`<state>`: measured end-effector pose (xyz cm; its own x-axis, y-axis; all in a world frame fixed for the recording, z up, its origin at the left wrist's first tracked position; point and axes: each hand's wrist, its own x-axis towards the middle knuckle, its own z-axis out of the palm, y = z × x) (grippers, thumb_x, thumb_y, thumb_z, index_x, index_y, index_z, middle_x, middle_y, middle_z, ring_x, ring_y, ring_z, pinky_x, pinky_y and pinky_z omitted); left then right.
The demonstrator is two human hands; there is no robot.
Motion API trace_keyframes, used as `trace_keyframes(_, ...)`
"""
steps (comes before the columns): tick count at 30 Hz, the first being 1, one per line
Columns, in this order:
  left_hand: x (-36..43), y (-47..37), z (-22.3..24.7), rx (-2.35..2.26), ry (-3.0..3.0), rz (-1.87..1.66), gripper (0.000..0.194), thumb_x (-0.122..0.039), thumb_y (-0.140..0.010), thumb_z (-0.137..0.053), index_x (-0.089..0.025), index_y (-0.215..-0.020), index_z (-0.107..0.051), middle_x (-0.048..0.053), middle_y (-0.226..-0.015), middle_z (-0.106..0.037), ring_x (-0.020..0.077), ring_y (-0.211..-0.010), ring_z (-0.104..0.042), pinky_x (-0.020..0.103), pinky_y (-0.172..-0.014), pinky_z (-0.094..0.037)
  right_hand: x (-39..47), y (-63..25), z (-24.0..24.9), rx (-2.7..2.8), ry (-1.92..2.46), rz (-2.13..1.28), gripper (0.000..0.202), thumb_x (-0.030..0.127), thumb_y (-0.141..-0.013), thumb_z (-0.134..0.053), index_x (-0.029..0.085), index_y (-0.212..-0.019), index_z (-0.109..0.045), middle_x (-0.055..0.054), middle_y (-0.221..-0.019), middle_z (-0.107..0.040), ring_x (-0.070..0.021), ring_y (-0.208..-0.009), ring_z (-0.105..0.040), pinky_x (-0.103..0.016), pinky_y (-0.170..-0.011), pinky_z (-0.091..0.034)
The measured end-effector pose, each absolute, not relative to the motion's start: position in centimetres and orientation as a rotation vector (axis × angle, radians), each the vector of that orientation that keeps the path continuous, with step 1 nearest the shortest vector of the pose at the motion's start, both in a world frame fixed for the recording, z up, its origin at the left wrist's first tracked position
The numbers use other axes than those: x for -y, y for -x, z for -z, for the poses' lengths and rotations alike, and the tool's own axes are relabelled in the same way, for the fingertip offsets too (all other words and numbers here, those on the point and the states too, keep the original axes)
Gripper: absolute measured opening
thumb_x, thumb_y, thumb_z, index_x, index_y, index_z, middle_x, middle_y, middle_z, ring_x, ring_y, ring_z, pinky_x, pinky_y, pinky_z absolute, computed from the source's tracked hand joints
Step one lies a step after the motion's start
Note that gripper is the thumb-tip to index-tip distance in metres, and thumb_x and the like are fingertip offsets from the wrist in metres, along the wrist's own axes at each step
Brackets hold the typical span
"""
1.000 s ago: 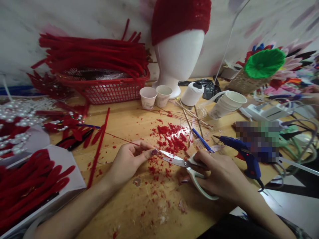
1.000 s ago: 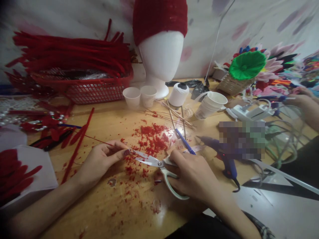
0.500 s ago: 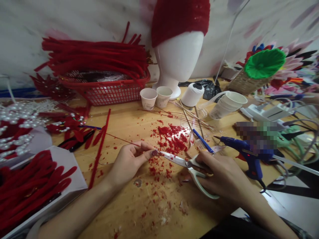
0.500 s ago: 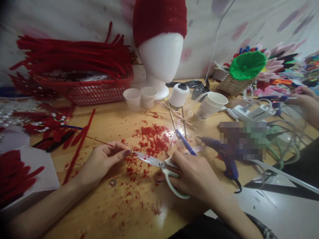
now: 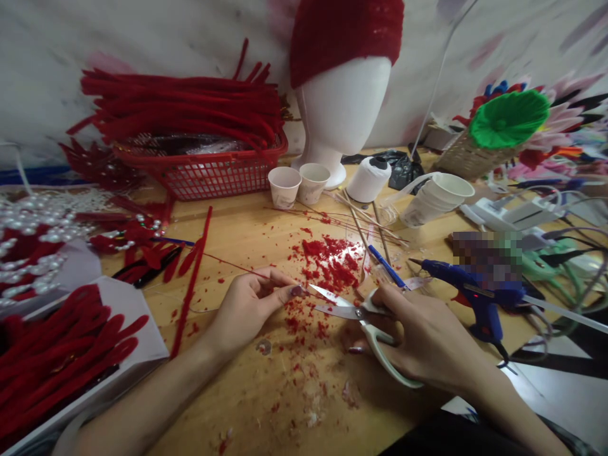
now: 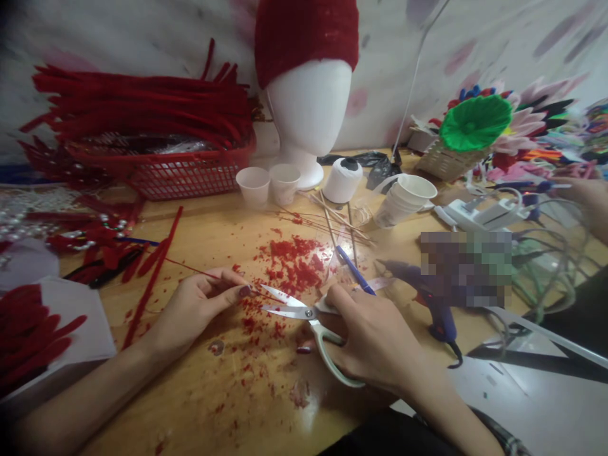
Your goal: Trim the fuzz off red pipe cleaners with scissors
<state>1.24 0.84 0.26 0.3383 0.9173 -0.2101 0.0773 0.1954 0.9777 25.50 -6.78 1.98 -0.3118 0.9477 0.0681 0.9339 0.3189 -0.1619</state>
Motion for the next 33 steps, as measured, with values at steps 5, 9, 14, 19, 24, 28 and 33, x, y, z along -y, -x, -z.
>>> trace_keyframes(5, -0.88, -1.25, -0.3, -1.041, -1.262, -0.76, 0.008, -0.025, -0.07, -0.068, -0.017, -0.068, -0.068, 0.002, -0.07, -0.07, 0.0142, -0.067, -0.062, 0.027, -0.069, -0.048, 6.62, -25.48, -1.97, 2.425, 1.754, -0.176, 0.025, 0.04, -0.077, -0.06, 0.022, -0.083, -0.044, 0.0, -0.068, -0.06, -0.0159, -0.059, -0.056, -0.025, -0.053, -0.034)
trace_keyframes(9, -0.9, -1.23, -0.21, -1.034, -1.256, -0.753, 0.009, -0.026, -0.07, -0.069, -0.017, -0.068, -0.068, 0.002, -0.069, -0.07, 0.0136, -0.066, -0.061, 0.026, -0.067, -0.047, 6.56, -25.3, -2.01, 2.428, 1.757, -0.183, 0.026, 0.042, -0.077, -0.06, 0.021, -0.082, -0.045, -0.001, -0.067, -0.059, -0.0153, -0.057, -0.054, -0.025, -0.052, -0.033)
trace_keyframes(14, -0.87, -1.28, -0.37, -1.048, -1.256, -0.745, 0.009, -0.026, -0.07, -0.069, -0.017, -0.068, -0.068, 0.003, -0.07, -0.07, 0.0142, -0.066, -0.061, 0.027, -0.068, -0.048, 6.55, -25.11, -1.88, 2.402, 1.748, -0.202, 0.029, 0.045, -0.076, -0.06, 0.021, -0.082, -0.045, -0.002, -0.069, -0.061, -0.0159, -0.06, -0.056, -0.025, -0.054, -0.034)
trace_keyframes(19, -0.85, -1.3, -0.32, -1.052, -1.26, -0.748, 0.009, -0.027, -0.07, -0.069, -0.018, -0.068, -0.068, 0.003, -0.07, -0.071, 0.0144, -0.066, -0.061, 0.028, -0.067, -0.048, 6.52, -25.11, -1.7, 2.406, 1.755, -0.195, 0.024, 0.04, -0.075, -0.06, 0.022, -0.082, -0.045, -0.002, -0.067, -0.06, -0.0159, -0.059, -0.056, -0.025, -0.052, -0.033)
trace_keyframes(24, -0.86, -1.31, -0.03, -1.017, -1.243, -0.751, 0.007, -0.024, -0.07, -0.068, -0.018, -0.07, -0.068, 0.002, -0.071, -0.071, 0.0138, -0.066, -0.062, 0.027, -0.069, -0.049, 6.47, -25.18, -1.62, 2.407, 1.735, -0.181, 0.027, 0.041, -0.074, -0.061, 0.022, -0.081, -0.044, -0.001, -0.065, -0.059, -0.0152, -0.057, -0.056, -0.024, -0.052, -0.033)
trace_keyframes(28, -0.85, -1.35, -0.12, -1.053, -1.231, -0.756, 0.007, -0.024, -0.068, -0.07, -0.018, -0.068, -0.068, 0.002, -0.069, -0.07, 0.0133, -0.065, -0.061, 0.026, -0.068, -0.049, 6.44, -25.08, -1.56, 2.418, 1.728, -0.185, 0.027, 0.042, -0.075, -0.061, 0.022, -0.08, -0.044, 0.0, -0.065, -0.06, -0.0145, -0.056, -0.056, -0.024, -0.051, -0.034)
trace_keyframes(33, -0.89, -1.29, -0.16, -1.088, -1.229, -0.759, 0.011, -0.028, -0.068, -0.071, -0.017, -0.069, -0.068, 0.002, -0.07, -0.07, 0.0151, -0.068, -0.063, 0.028, -0.07, -0.049, 6.47, -25.19, -1.42, 2.363, 1.743, -0.124, 0.02, 0.036, -0.077, -0.059, 0.022, -0.073, -0.044, 0.003, -0.057, -0.058, -0.0113, -0.047, -0.052, -0.022, -0.047, -0.031)
